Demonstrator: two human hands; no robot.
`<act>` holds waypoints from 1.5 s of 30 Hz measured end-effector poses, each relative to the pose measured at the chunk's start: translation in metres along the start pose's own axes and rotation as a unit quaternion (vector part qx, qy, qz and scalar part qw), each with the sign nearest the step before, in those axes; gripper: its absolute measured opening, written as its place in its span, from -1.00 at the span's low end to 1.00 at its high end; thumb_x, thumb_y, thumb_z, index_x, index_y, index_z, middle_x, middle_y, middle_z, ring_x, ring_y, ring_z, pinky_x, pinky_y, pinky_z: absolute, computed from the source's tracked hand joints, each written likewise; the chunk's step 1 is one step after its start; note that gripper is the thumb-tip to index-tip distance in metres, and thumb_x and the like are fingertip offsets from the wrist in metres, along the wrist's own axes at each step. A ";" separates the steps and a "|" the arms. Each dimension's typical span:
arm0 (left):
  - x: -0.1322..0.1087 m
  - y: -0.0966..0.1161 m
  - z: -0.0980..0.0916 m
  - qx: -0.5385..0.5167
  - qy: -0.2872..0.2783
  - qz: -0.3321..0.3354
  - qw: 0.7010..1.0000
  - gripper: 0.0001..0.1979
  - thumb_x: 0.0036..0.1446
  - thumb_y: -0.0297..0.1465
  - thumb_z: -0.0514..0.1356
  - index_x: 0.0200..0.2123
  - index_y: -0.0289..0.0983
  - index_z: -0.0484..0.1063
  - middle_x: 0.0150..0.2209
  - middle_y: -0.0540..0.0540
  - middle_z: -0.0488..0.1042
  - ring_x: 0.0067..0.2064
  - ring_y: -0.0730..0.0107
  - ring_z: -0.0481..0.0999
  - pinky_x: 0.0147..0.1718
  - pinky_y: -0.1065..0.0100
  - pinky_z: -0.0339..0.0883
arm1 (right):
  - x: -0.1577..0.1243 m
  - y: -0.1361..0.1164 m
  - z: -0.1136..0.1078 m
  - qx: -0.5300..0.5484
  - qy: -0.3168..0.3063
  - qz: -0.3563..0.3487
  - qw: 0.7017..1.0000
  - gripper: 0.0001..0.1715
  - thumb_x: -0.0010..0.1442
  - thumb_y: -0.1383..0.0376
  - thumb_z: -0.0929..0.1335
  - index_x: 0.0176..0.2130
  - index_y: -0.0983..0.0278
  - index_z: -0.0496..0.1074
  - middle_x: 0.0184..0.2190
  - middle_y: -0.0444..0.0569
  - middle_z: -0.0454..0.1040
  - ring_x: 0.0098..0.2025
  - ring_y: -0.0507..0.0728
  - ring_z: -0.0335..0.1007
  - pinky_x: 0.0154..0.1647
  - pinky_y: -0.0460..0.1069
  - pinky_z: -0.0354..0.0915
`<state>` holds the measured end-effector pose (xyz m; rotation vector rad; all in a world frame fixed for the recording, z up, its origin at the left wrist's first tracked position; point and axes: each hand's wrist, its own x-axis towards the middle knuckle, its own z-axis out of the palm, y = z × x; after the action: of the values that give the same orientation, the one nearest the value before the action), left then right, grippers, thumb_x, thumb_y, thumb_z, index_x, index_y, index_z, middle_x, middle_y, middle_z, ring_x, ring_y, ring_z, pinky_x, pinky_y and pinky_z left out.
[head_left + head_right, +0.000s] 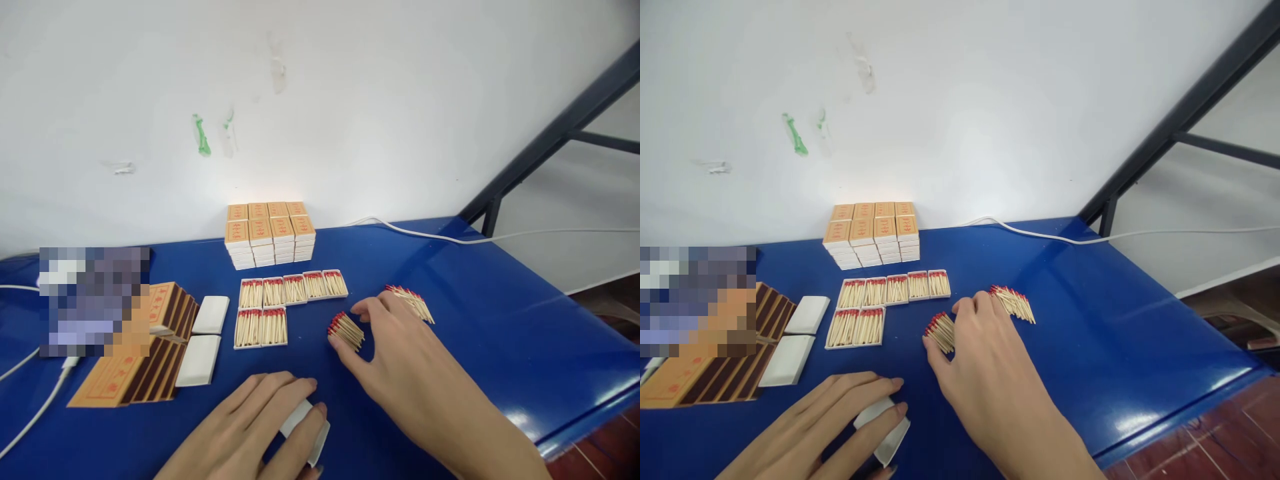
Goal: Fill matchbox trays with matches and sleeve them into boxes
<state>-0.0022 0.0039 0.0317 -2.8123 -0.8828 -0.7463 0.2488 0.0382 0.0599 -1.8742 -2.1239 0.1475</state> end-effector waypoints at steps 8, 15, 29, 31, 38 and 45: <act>0.000 -0.001 0.000 0.044 0.026 -0.002 0.999 -0.59 0.70 -0.16 -0.02 0.15 -0.18 0.57 0.01 0.06 0.80 -0.06 0.25 0.83 -0.03 0.18 0.61 | 0.020 -0.012 -0.017 -0.065 -0.113 -0.031 0.991 -0.90 0.36 0.35 0.37 -0.26 0.21 0.44 -0.20 0.14 0.55 -0.11 0.34 0.54 -0.08 0.21 0.43; -0.002 0.004 0.001 0.072 0.034 -0.015 0.997 -0.60 0.70 -0.17 -0.04 0.17 -0.19 0.54 0.00 0.06 0.81 -0.05 0.22 0.84 -0.05 0.17 0.63 | 0.025 -0.012 -0.021 -0.041 -0.157 -0.016 0.987 -0.86 0.33 0.47 0.38 -0.23 0.23 0.47 -0.17 0.10 0.57 -0.12 0.27 0.56 -0.11 0.11 0.40; -0.013 0.000 -0.005 -0.013 -0.050 -0.060 0.997 -0.51 0.47 -0.18 0.27 0.36 -0.20 0.42 0.15 -0.11 0.73 0.13 0.10 0.77 0.23 0.13 0.66 | 0.029 0.015 -0.015 -0.012 -0.147 -0.090 0.985 -0.83 0.39 0.46 0.38 -0.24 0.22 0.51 -0.22 -0.03 0.57 -0.25 0.16 0.49 -0.25 0.05 0.20; -0.013 0.000 -0.005 -0.029 -0.042 -0.071 0.996 -0.50 0.38 -0.22 0.33 0.32 -0.19 0.44 0.12 -0.12 0.73 0.11 0.11 0.78 0.19 0.16 0.68 | 0.029 0.015 -0.017 -0.011 -0.151 -0.096 0.984 -0.83 0.38 0.45 0.39 -0.25 0.21 0.50 -0.21 -0.04 0.58 -0.25 0.16 0.47 -0.25 0.05 0.20; -0.002 -0.010 -0.007 -0.108 -0.018 -0.089 0.990 -0.56 0.10 -0.42 0.26 0.09 -0.18 0.50 -0.04 -0.10 0.68 -0.20 0.25 0.76 -0.28 0.32 0.70 | 0.031 0.014 -0.023 -0.019 -0.153 -0.076 0.985 -0.81 0.35 0.43 0.41 -0.32 0.18 0.48 -0.28 -0.07 0.57 -0.28 0.16 0.45 -0.30 0.04 0.20; 0.003 -0.005 -0.020 -0.152 -0.086 -0.158 0.972 -0.78 0.10 -0.50 0.21 -0.16 -0.15 0.49 -0.14 0.00 0.60 -0.28 0.37 0.69 -0.25 0.39 0.68 | 0.039 0.012 -0.035 0.001 -0.167 -0.052 0.985 -0.86 0.35 0.35 0.44 -0.30 0.18 0.56 -0.32 -0.06 0.61 -0.34 0.14 0.46 -0.40 0.03 0.20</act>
<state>-0.0111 0.0044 0.0502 -3.0781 -1.3800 -0.7382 0.2669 0.0738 0.0956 -1.8394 -2.4303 0.4710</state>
